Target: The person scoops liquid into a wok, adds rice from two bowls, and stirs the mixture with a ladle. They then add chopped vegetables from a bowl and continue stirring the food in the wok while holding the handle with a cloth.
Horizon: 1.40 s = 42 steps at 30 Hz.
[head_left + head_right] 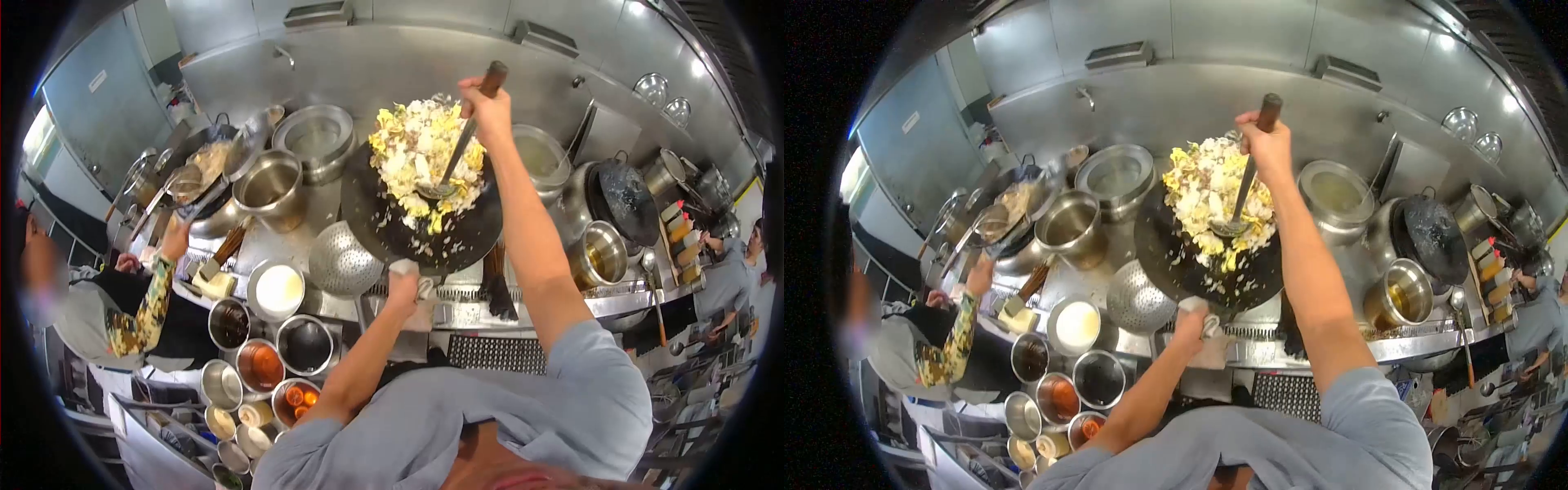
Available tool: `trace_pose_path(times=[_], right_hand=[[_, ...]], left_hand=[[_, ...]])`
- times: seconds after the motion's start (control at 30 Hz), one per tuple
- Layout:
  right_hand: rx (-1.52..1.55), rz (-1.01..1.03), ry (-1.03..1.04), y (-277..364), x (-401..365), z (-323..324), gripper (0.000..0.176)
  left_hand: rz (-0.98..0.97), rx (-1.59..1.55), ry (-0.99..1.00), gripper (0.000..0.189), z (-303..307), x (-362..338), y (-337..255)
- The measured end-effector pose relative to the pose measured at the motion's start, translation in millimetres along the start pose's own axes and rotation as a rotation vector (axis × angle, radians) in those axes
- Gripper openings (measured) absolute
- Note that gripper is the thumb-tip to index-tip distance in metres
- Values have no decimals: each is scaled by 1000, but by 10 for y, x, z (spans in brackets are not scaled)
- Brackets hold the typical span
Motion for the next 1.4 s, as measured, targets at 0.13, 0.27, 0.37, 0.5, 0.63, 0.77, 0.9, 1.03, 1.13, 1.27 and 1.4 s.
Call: trace_pose_path(times=[0.13,0.27,0.37,0.5,0.63,0.77,0.9,1.03,1.13,1.27,1.4], right_hand=[[124,139,-159,754,346,180,17],[221,304,-142,1622,848,185,13],[173,377,-110,1972,646,59,9],[-53,357,-231,608,556,424,17],[37,84,-180,-737,-39,470,4],[49,62,-138,-601,-221,363,7],[50,111,-148,-695,-445,486,7],[115,17,-34,-730,-814,552,6],[48,21,-14,-697,-916,576,6],[76,82,-175,-56,-397,650,14],[116,136,-163,1075,115,486,14]], left_hand=[[-36,54,-171,21,94,583,-209],[103,196,-75,17,-99,727,-397],[96,126,-85,16,-35,768,-337],[127,54,-27,22,-51,756,-328],[207,-76,-80,26,-5,588,-348],[358,-168,8,28,-209,549,-305],[265,42,-13,10,-23,795,-153],[237,90,-151,11,-124,561,-334],[210,111,-135,13,-115,536,-341],[137,162,-107,14,-34,586,-313],[130,195,-122,37,41,637,-305]])
Point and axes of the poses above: each hand's wrist, its own x-axis towards the middle knuckle, its own z-axis out of the back of the hand, y = z × x, the point moved 6 cm from there along x, towards the middle knuckle
